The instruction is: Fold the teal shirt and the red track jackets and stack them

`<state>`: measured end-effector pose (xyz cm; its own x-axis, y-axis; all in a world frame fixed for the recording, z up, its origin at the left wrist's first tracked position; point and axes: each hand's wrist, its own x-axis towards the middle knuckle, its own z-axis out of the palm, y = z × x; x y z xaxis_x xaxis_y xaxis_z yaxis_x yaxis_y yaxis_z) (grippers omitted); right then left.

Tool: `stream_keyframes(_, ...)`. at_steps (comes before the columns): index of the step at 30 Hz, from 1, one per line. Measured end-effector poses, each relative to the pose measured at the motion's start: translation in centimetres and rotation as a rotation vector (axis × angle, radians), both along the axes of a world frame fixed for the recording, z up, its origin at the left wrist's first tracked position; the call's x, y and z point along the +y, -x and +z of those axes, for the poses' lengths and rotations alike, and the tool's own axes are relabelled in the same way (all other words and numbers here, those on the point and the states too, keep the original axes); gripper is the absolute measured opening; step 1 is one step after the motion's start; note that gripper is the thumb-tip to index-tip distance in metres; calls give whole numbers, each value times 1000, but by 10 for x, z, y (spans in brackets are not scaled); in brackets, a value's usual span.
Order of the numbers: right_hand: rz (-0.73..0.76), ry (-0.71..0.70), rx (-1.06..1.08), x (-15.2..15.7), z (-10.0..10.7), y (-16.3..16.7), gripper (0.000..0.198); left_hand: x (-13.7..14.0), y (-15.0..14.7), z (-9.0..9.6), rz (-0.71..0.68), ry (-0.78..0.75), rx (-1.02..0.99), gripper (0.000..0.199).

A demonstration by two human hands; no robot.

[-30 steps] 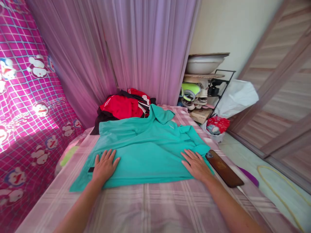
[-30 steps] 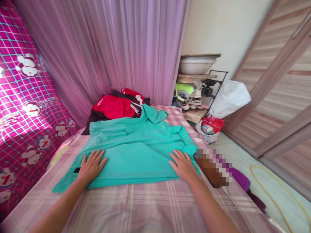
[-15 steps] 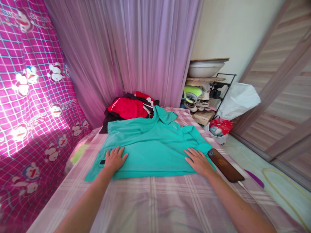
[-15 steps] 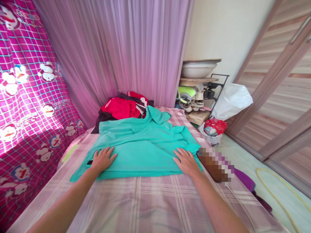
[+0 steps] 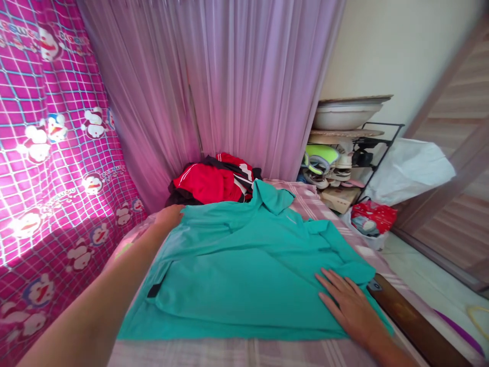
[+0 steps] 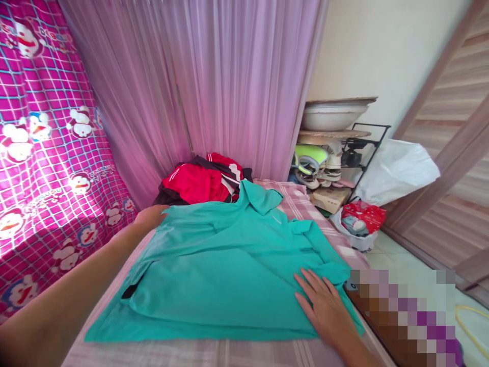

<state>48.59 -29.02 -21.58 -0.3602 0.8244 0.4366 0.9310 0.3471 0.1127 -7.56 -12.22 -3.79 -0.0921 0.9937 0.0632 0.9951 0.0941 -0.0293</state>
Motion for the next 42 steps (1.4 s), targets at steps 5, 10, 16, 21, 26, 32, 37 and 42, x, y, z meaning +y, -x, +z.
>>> stream_keyframes(5, 64, -84, -51, -3, 1, -4, 49, 51, -2, -13, -56, 57, -55, 55)
stream_keyframes(10, 91, -74, -47, -7, 4, -6, 50, 70, 1, -13, -6, 91, -85, 37)
stream_keyframes(16, 63, -21, -27, -9, 5, -5, 51, 81, -11, -7, 110, -70, -35, 39)
stream_keyframes(21, 54, 6, 13, -13, 13, 1, 48, 59, -32, -23, 144, -127, -51, 50)
stream_keyframes(26, -50, 187, 238, 25, 68, 11, 41, 25, -48, -35, -128, -230, -100, 47)
stream_keyframes(32, -258, 375, 365, 155, 156, 70, 53, 5, -73, -70, -355, -119, -156, 51)
stream_keyframes(37, -375, 469, 359, 234, 144, 129, 79, -11, -89, -104, -231, -136, -61, 58)
stream_keyframes(42, -403, 455, 855, 284, 105, 133, 26, -19, -93, -124, -208, -123, -52, 60)
